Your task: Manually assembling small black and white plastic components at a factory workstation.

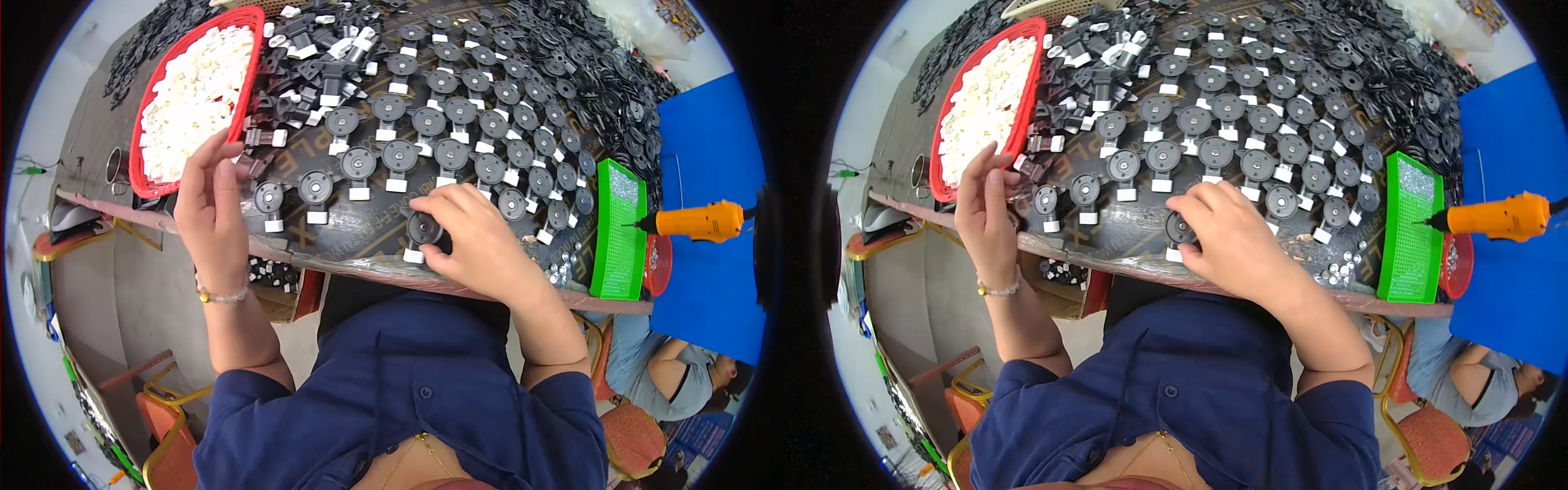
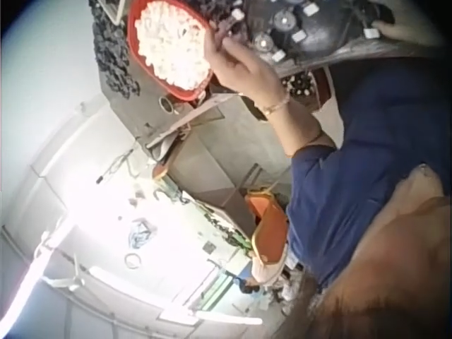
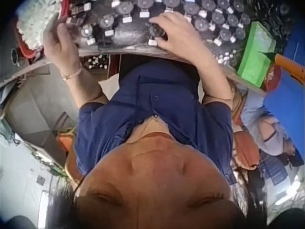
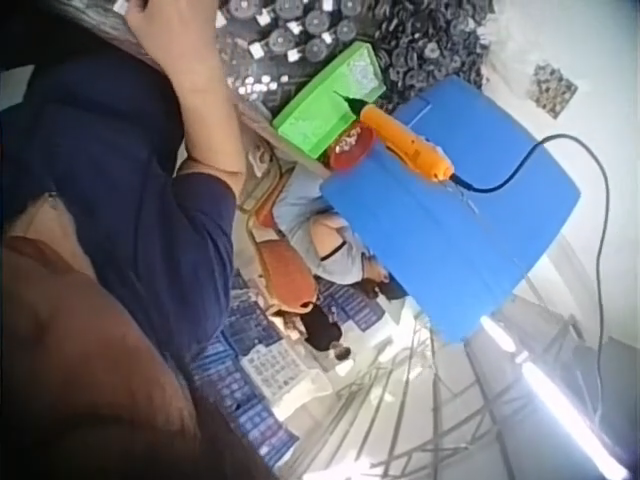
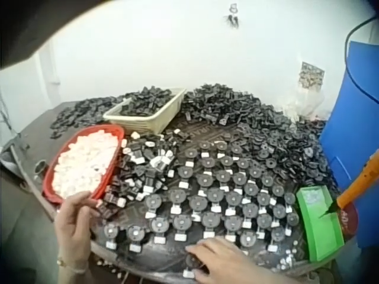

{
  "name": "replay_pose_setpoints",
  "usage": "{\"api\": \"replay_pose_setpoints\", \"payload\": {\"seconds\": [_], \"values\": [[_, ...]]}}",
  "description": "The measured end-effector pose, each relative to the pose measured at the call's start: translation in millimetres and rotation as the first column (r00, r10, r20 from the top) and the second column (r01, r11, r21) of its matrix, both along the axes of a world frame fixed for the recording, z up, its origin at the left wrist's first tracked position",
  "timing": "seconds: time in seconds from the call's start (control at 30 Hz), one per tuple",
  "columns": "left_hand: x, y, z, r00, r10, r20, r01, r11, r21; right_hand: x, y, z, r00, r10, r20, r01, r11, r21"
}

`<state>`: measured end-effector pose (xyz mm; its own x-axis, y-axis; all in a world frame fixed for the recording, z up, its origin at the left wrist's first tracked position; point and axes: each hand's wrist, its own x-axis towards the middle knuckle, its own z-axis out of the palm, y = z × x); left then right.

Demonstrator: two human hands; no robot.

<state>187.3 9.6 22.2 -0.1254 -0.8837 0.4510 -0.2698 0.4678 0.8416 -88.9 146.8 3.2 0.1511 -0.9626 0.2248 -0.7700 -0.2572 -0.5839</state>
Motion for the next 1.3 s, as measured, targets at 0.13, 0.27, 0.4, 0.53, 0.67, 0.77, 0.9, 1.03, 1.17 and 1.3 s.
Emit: {"api": "replay_pose_setpoints", "payload": {"seconds": [0.13,0.27,0.4,0.53,0.67,0.77,0.9,1.03,1.17,1.3], "values": [[36,-1,-24,0.882,0.207,0.423,-0.198,0.978,-0.064,24,-17,-11,0.997,0.08,-0.007,-0.079,0.996,0.027],[44,-4,-44,0.787,0.246,0.567,-0.146,0.965,-0.216,38,-27,-17,0.999,0.013,-0.042,-0.013,1.0,0.016],[41,-22,-54,0.733,0.273,0.623,-0.114,0.952,-0.283,42,-30,-14,0.999,-0.022,-0.023,0.021,1.0,-0.012],[40,-40,-54,0.656,0.187,0.731,0.11,0.935,-0.338,27,-19,2,0.996,-0.081,0.025,0.083,0.995,-0.06],[52,-47,-59,0.628,0.136,0.766,0.167,0.938,-0.304,-18,14,24,0.971,-0.23,0.063,0.237,0.956,-0.171],[57,-43,-60,0.632,0.148,0.761,0.105,0.956,-0.273,-57,57,39,0.878,-0.472,0.074,0.473,0.881,0.011],[63,-39,-61,0.644,0.221,0.732,0.045,0.945,-0.325,-89,111,31,0.773,-0.626,-0.099,0.631,0.775,0.031],[58,-12,-43,0.597,0.24,0.765,-0.033,0.961,-0.275,-98,140,-3,0.69,-0.665,-0.285,0.689,0.724,-0.022],[33,19,-22,0.73,0.277,0.625,0.055,0.888,-0.457,-107,145,-18,0.642,-0.676,-0.362,0.712,0.7,-0.046],[-2,53,-14,0.989,0.022,0.146,-0.002,0.99,-0.138,-113,145,-20,0.614,-0.636,-0.467,0.713,0.701,-0.017]]}}
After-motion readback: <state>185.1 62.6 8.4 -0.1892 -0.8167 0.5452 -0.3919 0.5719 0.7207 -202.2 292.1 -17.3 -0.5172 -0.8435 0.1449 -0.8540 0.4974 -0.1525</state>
